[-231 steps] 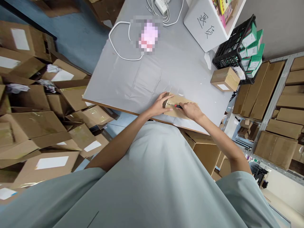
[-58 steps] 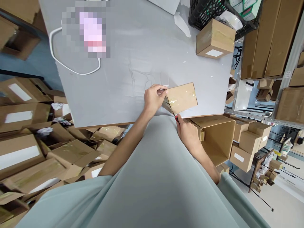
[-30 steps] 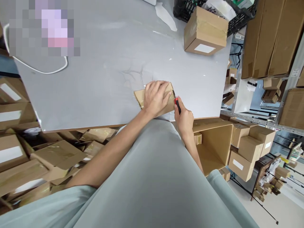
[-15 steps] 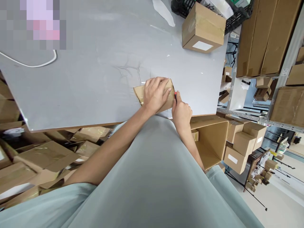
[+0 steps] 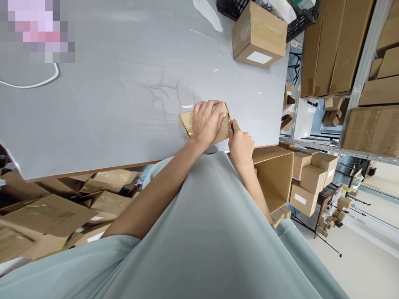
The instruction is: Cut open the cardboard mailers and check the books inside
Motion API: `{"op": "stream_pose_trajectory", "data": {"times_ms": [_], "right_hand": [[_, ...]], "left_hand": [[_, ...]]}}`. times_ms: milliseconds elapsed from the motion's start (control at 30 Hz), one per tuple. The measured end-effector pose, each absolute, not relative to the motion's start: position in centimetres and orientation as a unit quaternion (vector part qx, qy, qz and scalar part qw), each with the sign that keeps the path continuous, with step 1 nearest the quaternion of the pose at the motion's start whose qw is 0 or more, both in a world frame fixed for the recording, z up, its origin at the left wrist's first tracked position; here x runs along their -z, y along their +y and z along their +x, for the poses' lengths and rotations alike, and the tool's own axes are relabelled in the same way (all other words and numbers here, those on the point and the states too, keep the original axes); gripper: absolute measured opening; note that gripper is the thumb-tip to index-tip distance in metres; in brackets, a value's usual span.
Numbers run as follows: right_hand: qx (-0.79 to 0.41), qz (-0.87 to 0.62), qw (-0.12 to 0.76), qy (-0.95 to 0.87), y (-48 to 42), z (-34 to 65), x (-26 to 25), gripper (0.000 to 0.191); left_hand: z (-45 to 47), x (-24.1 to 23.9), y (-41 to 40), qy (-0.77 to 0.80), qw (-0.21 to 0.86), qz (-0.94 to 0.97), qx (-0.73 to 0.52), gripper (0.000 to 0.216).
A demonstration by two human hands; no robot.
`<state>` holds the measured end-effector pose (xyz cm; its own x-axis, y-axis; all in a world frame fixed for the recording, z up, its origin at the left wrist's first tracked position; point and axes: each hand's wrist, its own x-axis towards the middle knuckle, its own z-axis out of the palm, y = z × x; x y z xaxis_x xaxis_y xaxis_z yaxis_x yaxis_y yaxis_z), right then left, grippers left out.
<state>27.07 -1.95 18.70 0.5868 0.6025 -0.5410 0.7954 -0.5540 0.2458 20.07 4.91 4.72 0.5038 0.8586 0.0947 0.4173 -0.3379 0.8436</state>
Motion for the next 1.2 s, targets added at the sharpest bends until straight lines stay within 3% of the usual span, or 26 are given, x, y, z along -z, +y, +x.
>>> {"op": "stream_pose_trajectory", "data": {"times_ms": [433, 900, 1000, 1067, 1200], "right_hand": [[0.210, 0.870, 0.239, 0.375, -4.0, 27.1, -18.7, 0.055], [0.245, 0.870, 0.232, 0.360, -8.7, 26.8, -20.5, 0.051], [0.262, 0.876, 0.181, 0.363, -9.6, 27.5, -21.9, 0.053], [0.265, 0.889, 0.100, 0.361, -10.4, 28.9, -21.4, 0.052], [0.303, 0.889, -0.106, 0.327, -10.7, 33.2, -14.6, 0.042]], "left_hand": [[20.3, -4.7, 4.4, 0.382, 0.445, 0.757, -0.289, 0.058], [19.1, -4.9, 4.0, 0.365, 0.409, 0.795, -0.259, 0.050], [18.2, -5.1, 4.0, 0.357, 0.408, 0.805, -0.240, 0.052], [17.3, -5.3, 3.9, 0.365, 0.401, 0.808, -0.230, 0.054], [14.3, -5.2, 3.8, 0.404, 0.370, 0.809, -0.216, 0.058]]}}
